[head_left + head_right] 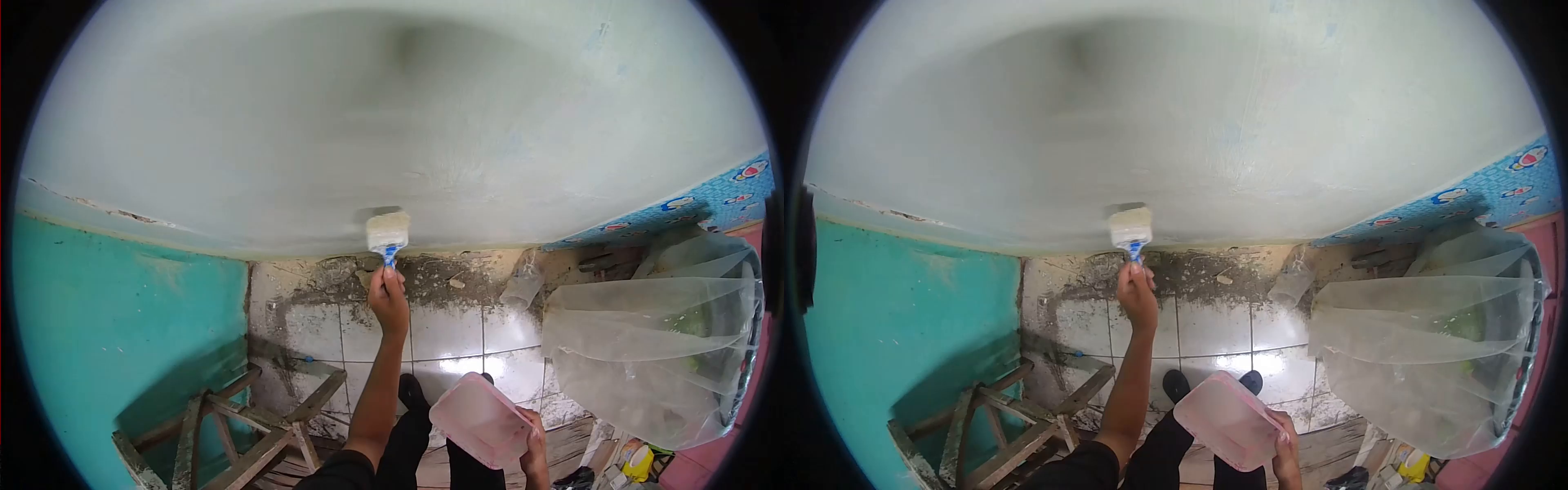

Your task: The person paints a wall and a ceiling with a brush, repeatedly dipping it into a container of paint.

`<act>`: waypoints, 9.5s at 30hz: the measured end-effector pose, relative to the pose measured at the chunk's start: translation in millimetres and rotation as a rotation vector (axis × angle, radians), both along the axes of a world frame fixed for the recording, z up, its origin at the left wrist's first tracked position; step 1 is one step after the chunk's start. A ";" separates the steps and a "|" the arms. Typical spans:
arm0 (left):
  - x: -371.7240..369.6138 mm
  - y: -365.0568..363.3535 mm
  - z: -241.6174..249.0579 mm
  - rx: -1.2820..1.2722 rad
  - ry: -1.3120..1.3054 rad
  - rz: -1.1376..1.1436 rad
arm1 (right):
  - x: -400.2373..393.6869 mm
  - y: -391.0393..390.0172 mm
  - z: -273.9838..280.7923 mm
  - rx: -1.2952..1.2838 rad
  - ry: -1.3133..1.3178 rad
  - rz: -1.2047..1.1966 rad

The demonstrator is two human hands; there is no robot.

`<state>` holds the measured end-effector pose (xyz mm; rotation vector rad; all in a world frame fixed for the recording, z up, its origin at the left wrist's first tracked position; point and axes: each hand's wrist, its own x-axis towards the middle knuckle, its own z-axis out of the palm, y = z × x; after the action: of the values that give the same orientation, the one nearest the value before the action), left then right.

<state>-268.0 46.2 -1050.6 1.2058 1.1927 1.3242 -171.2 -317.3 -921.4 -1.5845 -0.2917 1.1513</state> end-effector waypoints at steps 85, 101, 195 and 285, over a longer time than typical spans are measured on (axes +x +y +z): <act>-98.0 -125.1 275.5 0.092 0.958 -0.215 | -45.6 80.9 17.9 0.323 0.087 0.102; -160.7 -164.1 247.6 -0.683 0.131 -0.320 | -33.0 96.6 19.9 0.291 0.142 -0.104; -10.8 -7.2 -123.0 -0.156 -0.041 0.066 | -33.8 78.6 -149.0 0.227 0.210 -0.162; -112.8 70.0 -214.3 -0.170 0.597 0.071 | -54.4 78.2 -147.2 0.014 0.117 0.103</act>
<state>-380.8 116.2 -1264.9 1.4939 1.7423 0.9051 -225.6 -239.2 -1068.7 -1.4982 -0.3064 1.3136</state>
